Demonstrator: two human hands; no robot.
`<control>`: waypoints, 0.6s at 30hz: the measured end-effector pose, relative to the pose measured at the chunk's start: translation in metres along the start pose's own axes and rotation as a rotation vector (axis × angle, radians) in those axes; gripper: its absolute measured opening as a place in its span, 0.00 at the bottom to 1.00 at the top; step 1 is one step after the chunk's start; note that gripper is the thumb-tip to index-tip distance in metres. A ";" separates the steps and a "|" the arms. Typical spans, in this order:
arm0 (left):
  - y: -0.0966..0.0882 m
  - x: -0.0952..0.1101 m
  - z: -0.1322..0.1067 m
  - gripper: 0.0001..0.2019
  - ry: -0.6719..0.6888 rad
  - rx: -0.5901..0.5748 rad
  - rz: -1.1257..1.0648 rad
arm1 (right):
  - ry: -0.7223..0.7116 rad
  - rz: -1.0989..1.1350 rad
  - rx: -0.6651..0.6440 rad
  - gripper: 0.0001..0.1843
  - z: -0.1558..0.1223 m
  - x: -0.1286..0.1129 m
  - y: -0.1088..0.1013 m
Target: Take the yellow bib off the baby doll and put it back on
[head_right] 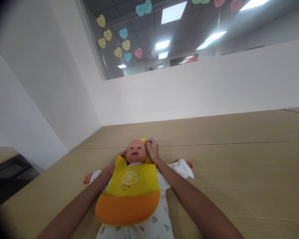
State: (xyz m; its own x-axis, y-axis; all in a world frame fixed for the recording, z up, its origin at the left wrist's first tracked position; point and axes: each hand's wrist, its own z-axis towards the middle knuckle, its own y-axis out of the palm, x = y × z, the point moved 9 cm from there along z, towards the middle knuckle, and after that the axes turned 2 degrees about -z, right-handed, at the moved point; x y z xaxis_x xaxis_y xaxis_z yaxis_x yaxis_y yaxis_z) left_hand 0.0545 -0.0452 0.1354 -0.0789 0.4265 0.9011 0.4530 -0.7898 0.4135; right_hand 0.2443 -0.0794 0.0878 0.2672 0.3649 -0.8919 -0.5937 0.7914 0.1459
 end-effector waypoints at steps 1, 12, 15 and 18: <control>0.002 -0.001 0.004 0.20 -0.013 -0.007 0.002 | -0.003 0.000 -0.004 0.14 0.000 0.000 0.000; 0.003 0.002 -0.006 0.19 -0.006 -0.034 0.022 | -0.035 -0.035 -0.026 0.13 0.000 -0.002 0.002; 0.004 0.000 0.002 0.19 -0.016 -0.022 0.030 | -0.045 -0.045 -0.030 0.14 0.001 -0.003 0.002; 0.001 -0.002 0.005 0.20 -0.022 -0.005 0.038 | -0.044 -0.048 -0.033 0.14 0.000 -0.003 0.002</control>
State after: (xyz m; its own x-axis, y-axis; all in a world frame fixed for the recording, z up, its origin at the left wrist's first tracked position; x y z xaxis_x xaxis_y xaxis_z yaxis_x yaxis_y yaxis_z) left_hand 0.0595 -0.0444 0.1329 -0.0425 0.4055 0.9131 0.4509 -0.8078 0.3797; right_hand 0.2424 -0.0783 0.0911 0.3290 0.3487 -0.8776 -0.6040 0.7921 0.0883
